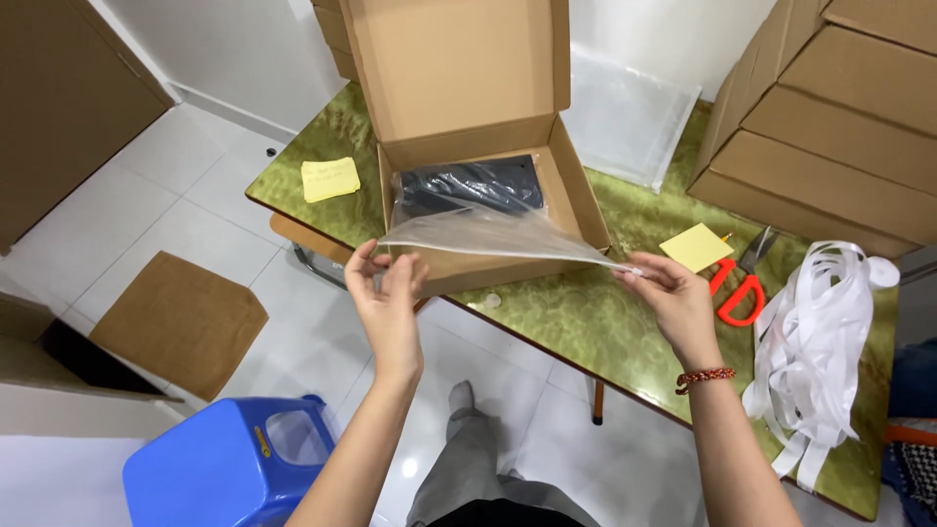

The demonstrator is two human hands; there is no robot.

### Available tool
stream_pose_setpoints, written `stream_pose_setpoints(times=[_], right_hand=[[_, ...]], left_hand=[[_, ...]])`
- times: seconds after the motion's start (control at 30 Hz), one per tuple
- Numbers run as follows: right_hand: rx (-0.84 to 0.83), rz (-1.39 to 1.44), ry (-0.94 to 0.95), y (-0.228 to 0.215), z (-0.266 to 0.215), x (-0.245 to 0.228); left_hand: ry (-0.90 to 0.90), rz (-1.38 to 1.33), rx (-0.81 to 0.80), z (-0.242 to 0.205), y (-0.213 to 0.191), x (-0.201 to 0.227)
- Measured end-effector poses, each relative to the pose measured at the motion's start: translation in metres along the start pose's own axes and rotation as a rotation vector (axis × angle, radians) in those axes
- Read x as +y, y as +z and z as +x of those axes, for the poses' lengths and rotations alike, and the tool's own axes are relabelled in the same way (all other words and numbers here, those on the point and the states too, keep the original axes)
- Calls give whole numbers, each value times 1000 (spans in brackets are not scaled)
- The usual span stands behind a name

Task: Unpacking garments from cardboard boxes, removing plastic packaging, and hanging them on a clothing rack.

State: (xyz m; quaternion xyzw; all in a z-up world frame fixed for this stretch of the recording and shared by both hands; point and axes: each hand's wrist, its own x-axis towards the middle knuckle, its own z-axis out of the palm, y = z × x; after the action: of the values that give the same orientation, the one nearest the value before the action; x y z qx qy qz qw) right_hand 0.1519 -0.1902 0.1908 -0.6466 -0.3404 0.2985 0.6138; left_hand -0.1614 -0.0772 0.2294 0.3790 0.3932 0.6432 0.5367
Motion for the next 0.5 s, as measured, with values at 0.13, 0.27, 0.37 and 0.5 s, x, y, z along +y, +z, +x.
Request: stream_pose_setpoints(times=[0.13, 0.27, 0.37, 0.5], right_hand=[[-25, 33, -2, -3, -2, 8], [-79, 55, -14, -1, -6, 8], [-86, -12, -51, -1, -4, 24], [-15, -172, -124, 0, -6, 21]], left_hand=[[289, 266, -91, -22, 18, 1], [488, 648, -514, -29, 55, -39], [605, 823, -752, -35, 86, -77], [825, 1031, -825, -39, 121, -132]])
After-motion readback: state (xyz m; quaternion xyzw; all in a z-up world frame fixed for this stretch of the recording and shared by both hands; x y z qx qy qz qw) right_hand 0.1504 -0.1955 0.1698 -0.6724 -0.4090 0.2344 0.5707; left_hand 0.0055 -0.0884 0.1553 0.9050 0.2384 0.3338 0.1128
